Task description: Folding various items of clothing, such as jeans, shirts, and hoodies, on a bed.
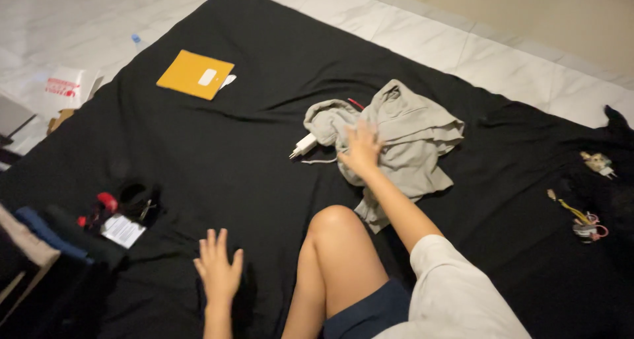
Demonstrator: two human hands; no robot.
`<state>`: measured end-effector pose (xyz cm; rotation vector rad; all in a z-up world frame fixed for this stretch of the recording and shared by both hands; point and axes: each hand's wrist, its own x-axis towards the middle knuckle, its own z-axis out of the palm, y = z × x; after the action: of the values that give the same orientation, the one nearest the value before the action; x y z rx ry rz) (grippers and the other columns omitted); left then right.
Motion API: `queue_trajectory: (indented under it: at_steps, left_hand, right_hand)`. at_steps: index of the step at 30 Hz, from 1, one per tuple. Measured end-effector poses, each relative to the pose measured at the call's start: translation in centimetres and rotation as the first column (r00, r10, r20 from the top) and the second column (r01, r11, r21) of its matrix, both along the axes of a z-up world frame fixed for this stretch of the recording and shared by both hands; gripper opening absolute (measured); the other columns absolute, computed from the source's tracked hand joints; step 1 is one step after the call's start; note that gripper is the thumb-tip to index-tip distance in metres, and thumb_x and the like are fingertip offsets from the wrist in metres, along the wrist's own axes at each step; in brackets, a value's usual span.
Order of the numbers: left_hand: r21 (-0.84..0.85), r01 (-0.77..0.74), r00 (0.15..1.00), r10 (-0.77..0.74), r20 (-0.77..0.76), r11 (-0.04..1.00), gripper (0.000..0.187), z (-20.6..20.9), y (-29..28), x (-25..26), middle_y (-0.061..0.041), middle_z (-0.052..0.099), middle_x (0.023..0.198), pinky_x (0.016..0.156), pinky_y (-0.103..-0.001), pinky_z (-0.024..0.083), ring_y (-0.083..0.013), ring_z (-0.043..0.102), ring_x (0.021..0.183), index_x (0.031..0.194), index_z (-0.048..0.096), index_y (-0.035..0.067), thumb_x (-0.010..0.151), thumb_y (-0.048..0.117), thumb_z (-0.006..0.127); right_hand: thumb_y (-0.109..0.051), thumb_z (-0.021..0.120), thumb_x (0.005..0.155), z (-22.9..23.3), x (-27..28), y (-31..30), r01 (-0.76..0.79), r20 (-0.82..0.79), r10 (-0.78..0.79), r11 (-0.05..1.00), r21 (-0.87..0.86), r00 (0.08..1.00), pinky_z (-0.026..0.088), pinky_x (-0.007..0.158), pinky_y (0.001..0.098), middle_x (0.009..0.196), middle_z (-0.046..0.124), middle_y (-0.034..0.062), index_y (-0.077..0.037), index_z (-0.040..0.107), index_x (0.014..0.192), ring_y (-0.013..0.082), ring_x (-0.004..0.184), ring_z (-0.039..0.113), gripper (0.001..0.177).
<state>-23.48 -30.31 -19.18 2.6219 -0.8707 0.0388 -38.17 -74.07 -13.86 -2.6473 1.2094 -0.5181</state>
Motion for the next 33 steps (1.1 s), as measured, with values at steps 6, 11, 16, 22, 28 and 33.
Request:
queue_trajectory:
  at_steps: [6, 11, 16, 22, 28, 33]
  left_hand:
    - [-0.032, 0.112, 0.956, -0.116, -0.268, 0.993, 0.061, -1.5, -5.1, -4.0, -0.007, 0.03, 0.166, 0.12, -0.066, 0.011, -0.0321, 0.018, 0.155, 0.145, 0.053, 0.024, 0.088, 0.036, 0.067]
    - [0.018, 0.104, 0.939, -0.092, -0.33, 0.994, 0.053, -1.4, -3.5, -4.7, -0.005, 0.033, 0.164, 0.121, -0.065, 0.01, -0.0316, 0.018, 0.156, 0.142, 0.057, 0.024, 0.09, 0.033, 0.066]
    - [-0.009, 0.053, 0.953, -0.053, -0.298, 0.999, 0.048, -0.5, -1.7, -5.1, -0.002, 0.04, 0.161, 0.122, -0.065, 0.011, -0.0306, 0.023, 0.155, 0.138, 0.061, 0.023, 0.091, 0.032, 0.065]
    - [-0.175, 0.019, 0.969, -0.061, -0.238, 0.984, 0.043, 0.3, 0.2, -7.1, -0.002, 0.051, 0.153, 0.122, -0.062, 0.017, -0.0295, 0.032, 0.151, 0.133, 0.065, 0.02, 0.091, 0.03, 0.065]
    - [-0.168, -0.027, 0.937, -0.034, -0.348, 0.985, 0.037, 0.7, 4.8, -7.5, 0.0, 0.056, 0.148, 0.122, -0.057, 0.019, -0.0271, 0.036, 0.148, 0.127, 0.069, 0.021, 0.091, 0.029, 0.065]
    - [-0.231, -0.024, 0.975, -0.028, -0.219, 0.973, 0.035, 0.7, 7.2, -5.5, -0.005, 0.061, 0.142, 0.118, -0.052, 0.029, -0.0316, 0.044, 0.143, 0.124, 0.071, 0.017, 0.091, 0.028, 0.066]
  right_hand:
    - [-0.035, 0.085, 0.07, -1.6, -3.7, -3.2, 0.177, -0.052, -0.17, 0.959, 0.222, 0.984, 0.025, 0.102, 0.0833, 0.167, 0.001, 0.0183, -0.025, 0.05, 0.145, 0.0536, 0.151, -0.006, 0.083]
    - [-0.015, 0.072, 0.08, -8.3, -2.0, -7.2, 0.15, -0.064, -0.146, 0.986, 0.072, 0.987, 0.034, 0.104, 0.0764, 0.167, 0.024, 0.0121, -0.018, 0.055, 0.14, 0.0573, 0.15, 0.008, 0.063]
    - [-0.006, 0.063, 0.082, -11.7, -4.0, -10.7, -0.136, 0.224, 0.187, 0.965, -0.226, 0.956, 0.036, 0.125, 0.0638, 0.134, 0.064, 0.0145, -0.01, 0.059, 0.132, 0.0382, 0.128, 0.059, 0.05]
    - [-0.002, 0.061, 0.076, -5.0, -5.9, -8.9, -0.234, 0.211, 0.279, 0.948, -0.215, 0.937, 0.049, 0.08, 0.0559, 0.099, 0.07, 0.0212, -0.006, 0.063, 0.103, 0.0499, 0.092, 0.058, 0.027]
    - [-0.007, 0.066, 0.095, -1.8, -7.0, -15.2, -0.063, 0.622, 0.17, 0.98, -0.19, 0.764, 0.05, 0.087, 0.0486, 0.106, 0.067, 0.022, 0.003, 0.062, 0.115, 0.0408, 0.097, 0.066, 0.023]
    - [0.008, 0.062, 0.1, 13.3, -5.7, -10.6, -0.439, 0.928, 0.158, 0.899, 0.007, 0.339, 0.046, 0.082, 0.0237, 0.096, 0.056, -0.0029, -0.007, 0.052, 0.104, 0.0077, 0.09, 0.054, 0.018]
